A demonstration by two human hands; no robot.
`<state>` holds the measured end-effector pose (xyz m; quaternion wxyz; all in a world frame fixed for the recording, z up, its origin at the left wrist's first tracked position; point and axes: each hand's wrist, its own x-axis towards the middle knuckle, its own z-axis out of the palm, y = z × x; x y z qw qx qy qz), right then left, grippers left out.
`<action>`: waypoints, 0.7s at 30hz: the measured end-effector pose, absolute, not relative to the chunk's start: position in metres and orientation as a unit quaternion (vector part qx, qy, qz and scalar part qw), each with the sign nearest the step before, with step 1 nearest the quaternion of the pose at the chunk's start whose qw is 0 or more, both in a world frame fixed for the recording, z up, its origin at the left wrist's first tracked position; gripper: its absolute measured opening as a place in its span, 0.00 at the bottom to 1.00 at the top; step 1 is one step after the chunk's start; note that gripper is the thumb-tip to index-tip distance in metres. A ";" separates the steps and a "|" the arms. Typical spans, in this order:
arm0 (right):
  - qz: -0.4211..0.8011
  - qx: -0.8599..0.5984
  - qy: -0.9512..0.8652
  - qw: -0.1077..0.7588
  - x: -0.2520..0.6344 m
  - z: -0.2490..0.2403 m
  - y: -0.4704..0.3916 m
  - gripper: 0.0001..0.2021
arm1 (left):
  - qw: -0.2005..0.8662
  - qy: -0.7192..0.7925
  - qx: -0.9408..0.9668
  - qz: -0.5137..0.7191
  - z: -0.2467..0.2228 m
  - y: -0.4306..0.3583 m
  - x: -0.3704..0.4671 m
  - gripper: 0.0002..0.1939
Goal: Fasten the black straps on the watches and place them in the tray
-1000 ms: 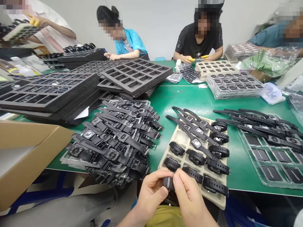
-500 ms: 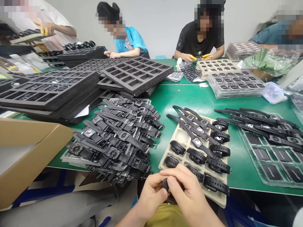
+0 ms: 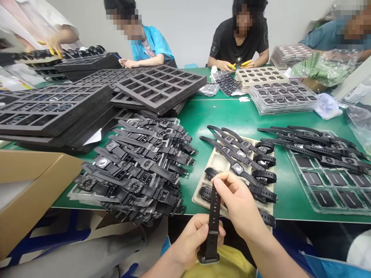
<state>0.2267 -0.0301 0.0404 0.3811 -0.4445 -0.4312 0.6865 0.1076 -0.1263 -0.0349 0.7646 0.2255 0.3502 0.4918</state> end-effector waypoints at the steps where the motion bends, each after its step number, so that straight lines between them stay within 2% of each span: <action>1: 0.688 -0.447 -0.425 0.383 0.225 0.041 -0.028 0.22 | 0.769 0.338 0.215 0.498 -0.036 -0.126 0.108 0.34; 6: 0.695 -0.454 -0.401 0.387 0.219 0.042 -0.027 0.24 | 0.786 0.292 0.180 0.514 -0.041 -0.125 0.108 0.29; 21: 0.689 -0.461 -0.409 0.381 0.213 0.039 -0.022 0.24 | 0.785 0.292 0.176 0.517 -0.044 -0.125 0.109 0.30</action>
